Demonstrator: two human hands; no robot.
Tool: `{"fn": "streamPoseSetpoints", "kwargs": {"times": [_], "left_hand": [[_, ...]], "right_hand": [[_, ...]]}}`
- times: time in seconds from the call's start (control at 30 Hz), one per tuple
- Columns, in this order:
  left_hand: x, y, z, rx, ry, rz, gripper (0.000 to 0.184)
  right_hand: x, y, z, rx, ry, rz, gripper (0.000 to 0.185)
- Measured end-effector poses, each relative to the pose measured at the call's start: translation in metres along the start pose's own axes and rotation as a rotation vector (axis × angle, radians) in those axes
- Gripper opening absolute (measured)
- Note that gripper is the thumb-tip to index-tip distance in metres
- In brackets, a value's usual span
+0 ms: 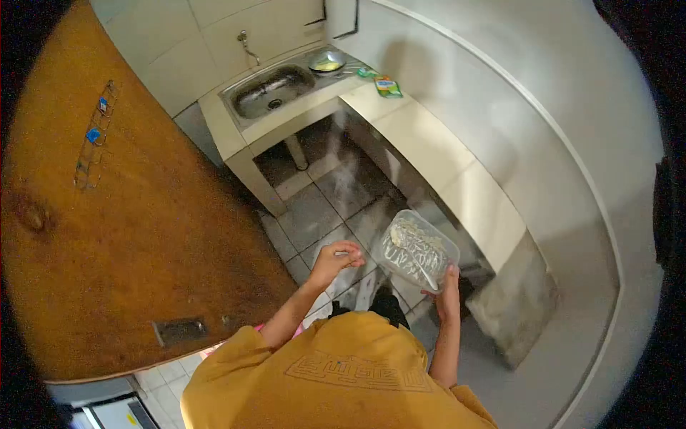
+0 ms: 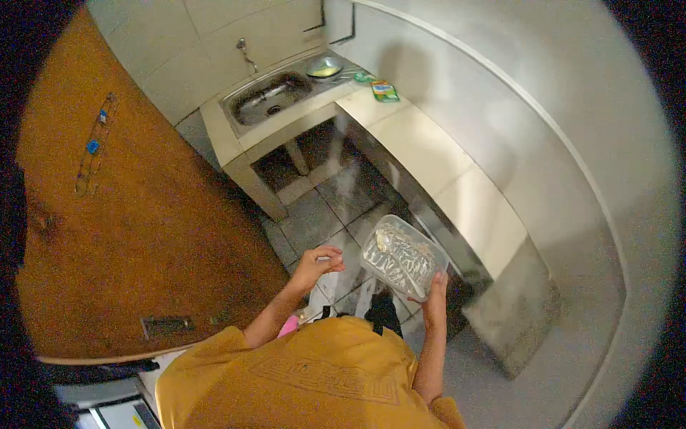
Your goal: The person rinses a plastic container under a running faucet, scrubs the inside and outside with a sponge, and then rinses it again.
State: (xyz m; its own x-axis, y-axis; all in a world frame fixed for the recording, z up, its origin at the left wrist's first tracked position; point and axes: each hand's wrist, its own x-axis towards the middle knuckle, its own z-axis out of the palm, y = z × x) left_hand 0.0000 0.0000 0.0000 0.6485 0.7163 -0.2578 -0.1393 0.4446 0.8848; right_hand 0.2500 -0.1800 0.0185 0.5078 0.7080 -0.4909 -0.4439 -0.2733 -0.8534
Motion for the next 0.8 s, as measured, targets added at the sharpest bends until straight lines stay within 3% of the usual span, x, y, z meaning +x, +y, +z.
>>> {"fn": "streamPoseSetpoints", "kwargs": {"times": [0.13, 0.27, 0.43, 0.53, 0.6, 0.63, 0.8], "left_hand": [[0.406, 0.051, -0.033, -0.002, 0.244, 0.040, 0.022], [0.783, 0.162, 0.010, -0.096, 0.522, 0.063, 0.029], [1.161, 0.276, -0.008, -0.110, 0.715, 0.047, 0.039], [1.344, 0.355, -0.102, -0.086, 0.817, 0.033, 0.044], [1.456, 0.428, -0.195, -0.162, 0.691, -0.117, 0.066], [1.516, 0.451, -0.264, -0.245, 0.569, -0.094, 0.082], [1.823, 0.690, -0.589, -0.335, 0.685, -0.039, 0.087]], "right_hand": [[0.434, -0.164, 0.031, -0.103, -0.103, 0.068, 0.073], [0.831, -0.384, 0.060, -0.220, -0.243, 0.010, 0.067], [1.224, -0.607, 0.175, -0.206, -0.506, 0.056, 0.054], [1.416, -0.659, 0.324, -0.262, -0.581, 0.089, 0.052], [1.539, -0.663, 0.457, -0.233, -0.642, 0.148, 0.052], [1.598, -0.664, 0.531, -0.229, -0.652, 0.150, 0.052], [1.905, -0.708, 0.949, -0.296, -0.769, 0.006, 0.058]]}}
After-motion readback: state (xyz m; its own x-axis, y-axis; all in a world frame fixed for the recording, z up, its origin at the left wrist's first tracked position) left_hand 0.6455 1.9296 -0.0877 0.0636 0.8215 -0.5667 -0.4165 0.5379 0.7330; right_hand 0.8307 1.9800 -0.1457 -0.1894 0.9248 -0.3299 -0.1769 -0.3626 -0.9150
